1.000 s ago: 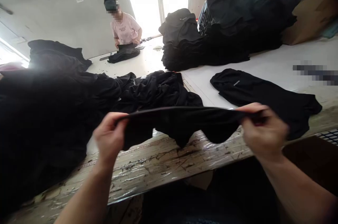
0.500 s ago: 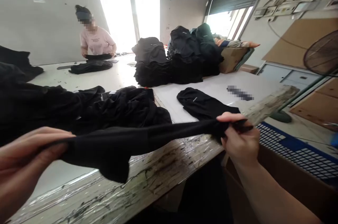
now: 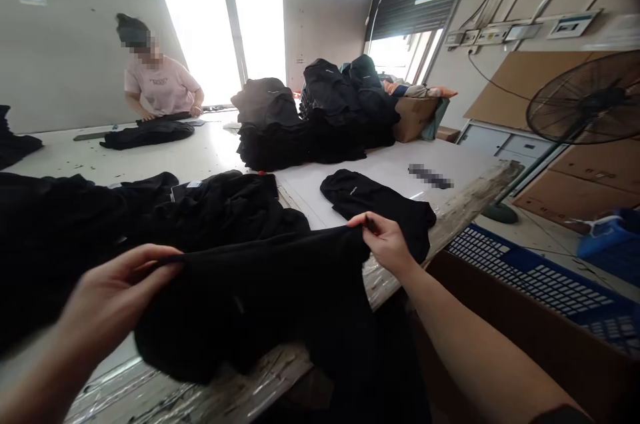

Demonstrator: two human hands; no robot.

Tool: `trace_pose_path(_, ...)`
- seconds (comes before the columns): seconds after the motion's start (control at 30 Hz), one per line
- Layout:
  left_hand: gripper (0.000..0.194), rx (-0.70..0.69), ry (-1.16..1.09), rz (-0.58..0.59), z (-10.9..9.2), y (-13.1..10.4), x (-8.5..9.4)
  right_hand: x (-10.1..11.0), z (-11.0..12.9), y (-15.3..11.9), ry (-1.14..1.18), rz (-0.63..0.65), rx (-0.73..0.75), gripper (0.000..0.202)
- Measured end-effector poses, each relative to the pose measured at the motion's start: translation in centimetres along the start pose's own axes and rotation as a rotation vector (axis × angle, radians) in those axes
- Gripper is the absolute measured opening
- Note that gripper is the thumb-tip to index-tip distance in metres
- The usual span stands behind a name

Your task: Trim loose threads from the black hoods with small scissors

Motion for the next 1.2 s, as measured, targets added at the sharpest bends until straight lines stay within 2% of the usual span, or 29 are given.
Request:
trace_pose_path(0.13, 0.044, 0.088, 0.153, 0.233, 3.0, 1.2, -4.9, -3.1, -4.1, 0.5, -0.035, 0.098, -0.070, 0.021)
trace_pose_path(0.23, 0.052, 0.141, 0.185, 0.310, 4.3, 1.3, -6.3, -3.7, -5.4, 0.2, -0.022, 0.116, -0.118, 0.022)
trace_pose_path(0.3, 0.048, 0.142, 0.178, 0.312, 4.2, 1.0, -6.4, -3.4, -5.5, -0.1, 0.001, 0.117, -0.150, 0.022)
trace_pose_path(0.43, 0.044, 0.115, 0.137, 0.237, 3.6, 0.1, -5.7, -2.0, -4.9, -0.7, 0.021, 0.073, -0.185, 0.022)
trace_pose_path(0.53, 0.045, 0.164, 0.051, 0.199, 4.1, -0.5, -5.5, -1.2, -4.9, -1.2, 0.041, 0.034, -0.210, 0.023)
trace_pose_path(0.7, 0.039, 0.236, -0.138, 0.274, 4.9, -1.6, -6.5, -0.5, -6.1, -2.4, 0.192, -0.001, -0.321, 0.036)
trace_pose_path(0.83, 0.035, 0.285, -0.225, 0.286, 5.5, -2.3, -6.8, 0.1, -6.5, -3.3, 0.355, -0.017, -0.421, 0.044)
trace_pose_path(1.03, 0.035, 0.352, -0.313, 0.282, 6.5, -2.6, -7.4, 0.7, -5.9, -4.1, 0.378, -0.026, -0.507, 0.044)
trace_pose_path(1.2, 0.036, 0.347, -0.394, 0.278, 6.5, -2.4, -7.7, 0.8, -6.8, -4.4, 0.432, -0.034, -0.571, 0.038)
Point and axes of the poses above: each hand's wrist, its own y-axis towards the middle knuckle, its own x-axis out of the back of the hand, z = x × y, the point moved 9 cm from there along y, towards the middle knuckle, and after that the axes turned 7 degrees about -y, right-handed, at the moved point
